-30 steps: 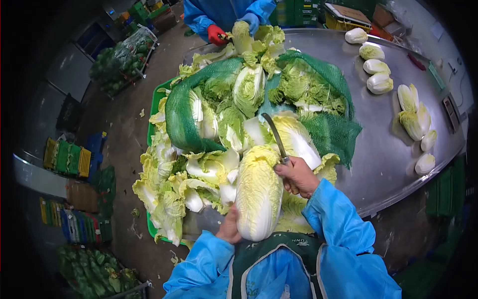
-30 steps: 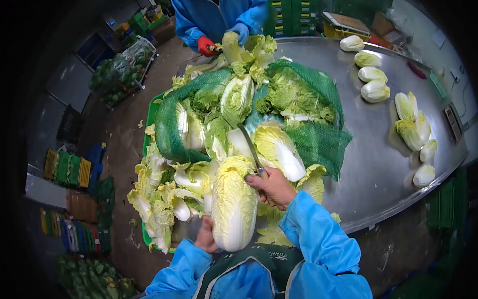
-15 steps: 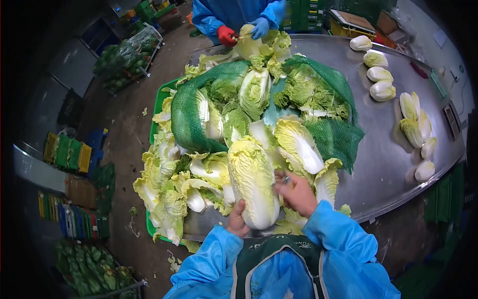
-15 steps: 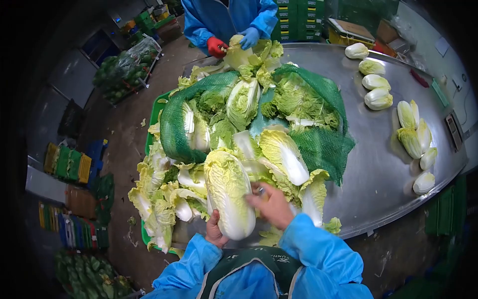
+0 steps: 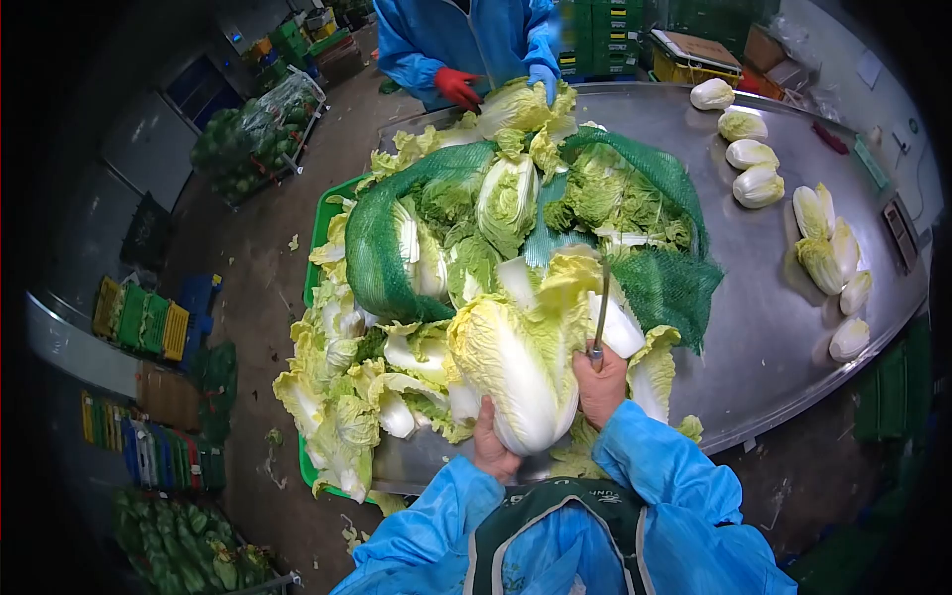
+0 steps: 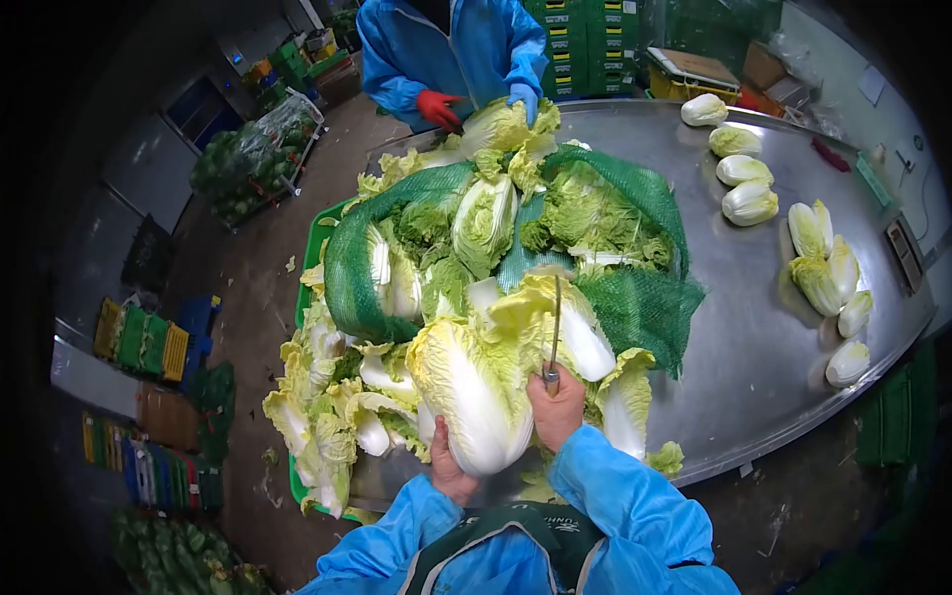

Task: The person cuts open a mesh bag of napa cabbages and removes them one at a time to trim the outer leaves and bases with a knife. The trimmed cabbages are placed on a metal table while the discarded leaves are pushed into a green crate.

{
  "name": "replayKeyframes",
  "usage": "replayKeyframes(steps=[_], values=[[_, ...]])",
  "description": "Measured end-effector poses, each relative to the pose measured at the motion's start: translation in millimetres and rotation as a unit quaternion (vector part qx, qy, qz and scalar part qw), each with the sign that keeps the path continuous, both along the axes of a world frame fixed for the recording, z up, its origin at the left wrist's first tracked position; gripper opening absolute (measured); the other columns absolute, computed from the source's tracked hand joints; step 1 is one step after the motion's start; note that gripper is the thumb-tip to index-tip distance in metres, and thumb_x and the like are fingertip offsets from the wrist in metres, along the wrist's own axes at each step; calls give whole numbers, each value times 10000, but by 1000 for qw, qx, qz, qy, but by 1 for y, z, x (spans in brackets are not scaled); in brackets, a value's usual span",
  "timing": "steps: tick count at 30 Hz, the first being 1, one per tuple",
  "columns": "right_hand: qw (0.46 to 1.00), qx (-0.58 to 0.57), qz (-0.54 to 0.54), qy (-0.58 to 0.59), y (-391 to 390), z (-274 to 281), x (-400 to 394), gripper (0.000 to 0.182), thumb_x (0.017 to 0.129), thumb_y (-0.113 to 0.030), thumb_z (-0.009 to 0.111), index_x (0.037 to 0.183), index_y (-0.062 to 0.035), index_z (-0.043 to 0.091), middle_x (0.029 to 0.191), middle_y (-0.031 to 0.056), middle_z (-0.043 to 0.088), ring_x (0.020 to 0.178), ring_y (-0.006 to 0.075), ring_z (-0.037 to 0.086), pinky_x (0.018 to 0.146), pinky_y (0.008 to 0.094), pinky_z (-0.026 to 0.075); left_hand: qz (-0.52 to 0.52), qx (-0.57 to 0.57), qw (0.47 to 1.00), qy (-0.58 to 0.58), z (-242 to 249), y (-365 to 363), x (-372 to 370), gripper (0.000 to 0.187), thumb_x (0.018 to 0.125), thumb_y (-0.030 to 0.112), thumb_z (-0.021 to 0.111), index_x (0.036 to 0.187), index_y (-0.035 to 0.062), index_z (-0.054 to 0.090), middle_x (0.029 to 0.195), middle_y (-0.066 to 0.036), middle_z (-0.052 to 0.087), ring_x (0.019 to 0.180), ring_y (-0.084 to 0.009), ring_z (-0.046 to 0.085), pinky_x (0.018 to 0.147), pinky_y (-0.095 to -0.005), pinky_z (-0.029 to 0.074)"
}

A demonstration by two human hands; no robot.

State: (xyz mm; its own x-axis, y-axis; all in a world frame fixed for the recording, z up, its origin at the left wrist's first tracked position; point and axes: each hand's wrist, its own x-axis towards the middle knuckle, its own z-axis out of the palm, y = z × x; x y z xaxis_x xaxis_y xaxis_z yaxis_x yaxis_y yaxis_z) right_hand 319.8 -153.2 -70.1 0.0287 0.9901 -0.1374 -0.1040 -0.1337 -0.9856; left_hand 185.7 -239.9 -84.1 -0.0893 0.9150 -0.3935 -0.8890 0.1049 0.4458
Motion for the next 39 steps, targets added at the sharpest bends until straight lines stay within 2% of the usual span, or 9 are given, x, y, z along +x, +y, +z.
replayKeyframes(steps=[6,11,13,14,16,21,27,32,39], values=[[985,6,-107,132,21,28,11,131,847,-86,588,955,-14,568,674,23,592,454,94,518,351,230,387,49,-10,993,-108,1,13,-1,749,801,625,533,1376,171,380,1343,-102,472,1214,-326,461,1033,-527,338],[988,47,-83,122,4,80,16,266,859,-91,578,1104,-1,525,818,52,626,600,125,598,485,242,475,42,81,984,-152,19,37,-9,695,827,601,519,1362,176,394,1296,-93,506,1143,-325,511,991,-550,372],[794,508,-10,-335,-7,95,17,367,849,-81,591,1191,13,502,986,106,627,830,176,630,699,278,515,80,37,988,-126,16,53,-21,657,830,597,517,1326,172,444,1257,-74,541,1125,-304,526,989,-536,377],[790,513,-8,-334,-12,81,22,367,849,-81,591,1191,13,502,986,106,627,830,176,630,699,278,515,77,23,986,-148,0,62,-31,620,839,596,504,1294,174,485,1222,-55,571,1123,-281,532,989,-517,382],[958,129,226,120,-15,42,34,443,840,-66,606,1254,16,470,1113,150,595,998,200,590,862,300,471,78,66,987,-125,-55,75,-46,615,845,601,485,1286,173,494,1209,-55,579,1108,-271,541,976,-500,399],[984,126,9,-128,37,68,30,454,832,-69,629,1243,33,464,1113,142,604,972,179,592,842,289,479,6,150,973,-173,12,63,-39,705,838,629,443,1338,131,420,1240,-163,537,1121,-392,525,906,-571,442],[902,-136,291,288,29,49,18,632,832,-328,678,1290,27,425,1112,111,602,485,62,484,411,193,381,-97,157,960,-210,48,48,-19,724,851,612,449,1396,148,340,1256,-154,526,1118,-363,530,918,-540,448],[939,-209,273,24,17,61,16,517,810,-230,678,1190,51,467,664,40,558,420,71,472,363,203,379,-116,-7,993,32,20,-2,-15,755,881,627,371,1403,86,305,1351,-124,449,1218,-306,466,1017,-425,403],[945,-156,252,138,5,56,9,439,866,-241,623,1163,60,504,964,127,660,437,62,462,371,203,388,-120,98,987,-52,8,-16,-37,1066,633,779,577,1441,173,234,1415,-110,369,1225,-363,443,965,-647,361]])
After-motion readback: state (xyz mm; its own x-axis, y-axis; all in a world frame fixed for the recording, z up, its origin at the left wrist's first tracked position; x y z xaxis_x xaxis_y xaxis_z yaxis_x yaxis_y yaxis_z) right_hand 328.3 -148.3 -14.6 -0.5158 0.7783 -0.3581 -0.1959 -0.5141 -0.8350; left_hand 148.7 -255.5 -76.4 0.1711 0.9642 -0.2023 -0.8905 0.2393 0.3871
